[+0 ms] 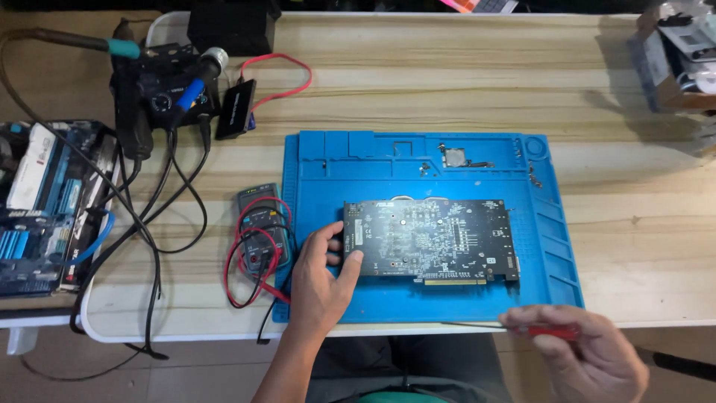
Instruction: Using a precision screwdriver to remove multiple screws from the backplate of a graphics card on an anti-static mat.
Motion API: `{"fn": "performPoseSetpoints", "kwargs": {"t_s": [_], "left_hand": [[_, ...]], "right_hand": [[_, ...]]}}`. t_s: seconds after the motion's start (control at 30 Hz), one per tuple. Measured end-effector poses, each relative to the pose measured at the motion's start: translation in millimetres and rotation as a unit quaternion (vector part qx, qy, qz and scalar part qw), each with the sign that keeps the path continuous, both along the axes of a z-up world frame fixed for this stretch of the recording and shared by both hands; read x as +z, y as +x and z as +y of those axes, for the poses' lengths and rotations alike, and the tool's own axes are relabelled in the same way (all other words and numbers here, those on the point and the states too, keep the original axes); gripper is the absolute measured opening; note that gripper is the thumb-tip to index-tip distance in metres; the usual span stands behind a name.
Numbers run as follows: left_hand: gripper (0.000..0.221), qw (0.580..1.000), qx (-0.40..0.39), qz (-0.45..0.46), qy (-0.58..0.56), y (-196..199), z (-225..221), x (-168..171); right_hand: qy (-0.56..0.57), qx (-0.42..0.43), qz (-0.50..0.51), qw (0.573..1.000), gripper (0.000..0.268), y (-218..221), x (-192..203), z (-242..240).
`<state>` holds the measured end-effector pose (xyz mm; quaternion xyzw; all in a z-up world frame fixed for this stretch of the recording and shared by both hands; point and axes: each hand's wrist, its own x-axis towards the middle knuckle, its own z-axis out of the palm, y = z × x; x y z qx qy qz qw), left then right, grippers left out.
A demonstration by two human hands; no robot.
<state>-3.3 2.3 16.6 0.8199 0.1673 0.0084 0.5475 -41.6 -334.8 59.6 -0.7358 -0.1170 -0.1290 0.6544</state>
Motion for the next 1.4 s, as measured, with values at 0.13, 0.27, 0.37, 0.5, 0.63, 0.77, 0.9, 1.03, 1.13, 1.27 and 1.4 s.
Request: {"fn": "performPoseSetpoints", "kwargs": {"t_s": [0.13, 0.27, 0.37, 0.5, 0.63, 0.77, 0.9, 1.03, 1.13, 1.27, 1.4], "left_hand": [[0.058, 0.998, 0.017, -0.056, 0.018, 0, -2, -3], [0.059, 0.998, 0.003, -0.064, 0.028, -2, 0, -1], [0.059, 0.998, -0.016, -0.068, 0.010, -2, 4, 3], [0.058, 0.995, -0.051, -0.084, -0.017, -4, 17, 8], [0.036, 0.985, -0.056, -0.140, 0.078, -6, 36, 27], [0.012, 0.922, 0.009, -0.296, 0.250, -13, 54, 38], [0.102, 0.913, 0.089, -0.081, 0.391, -15, 68, 23], [0.092, 0.908, 0.095, -0.021, 0.408, -12, 73, 7], [0.083, 0.918, 0.093, 0.023, 0.385, -9, 81, 16], [0.092, 0.900, 0.097, -0.003, 0.424, -11, 75, 18], [0.041, 0.925, -0.018, -0.237, 0.296, 5, 43, 30]], "right_hand": [[-0.014, 0.068, 0.008, 0.998, 0.030, -8, -12, 14], [-0.058, 0.042, 0.012, 0.997, 0.033, -11, 5, 33], [-0.068, 0.029, -0.001, 0.997, 0.030, -8, 15, 34], [-0.140, -0.001, 0.052, 0.989, 0.031, -6, 8, 14], [-0.169, -0.086, 0.146, 0.971, 0.030, -9, -14, -15], [-0.136, -0.131, 0.230, 0.955, 0.025, -20, -53, -47], [-0.114, -0.023, 0.258, 0.959, 0.041, -37, -117, -90], [-0.075, -0.057, 0.323, 0.942, 0.031, -37, -92, -59], [-0.164, -0.055, 0.334, 0.926, 0.025, -24, -39, -27], [-0.215, -0.026, 0.326, 0.920, 0.036, -4, 10, -13], [-0.183, -0.023, 0.053, 0.981, 0.029, 17, 64, 25]]}}
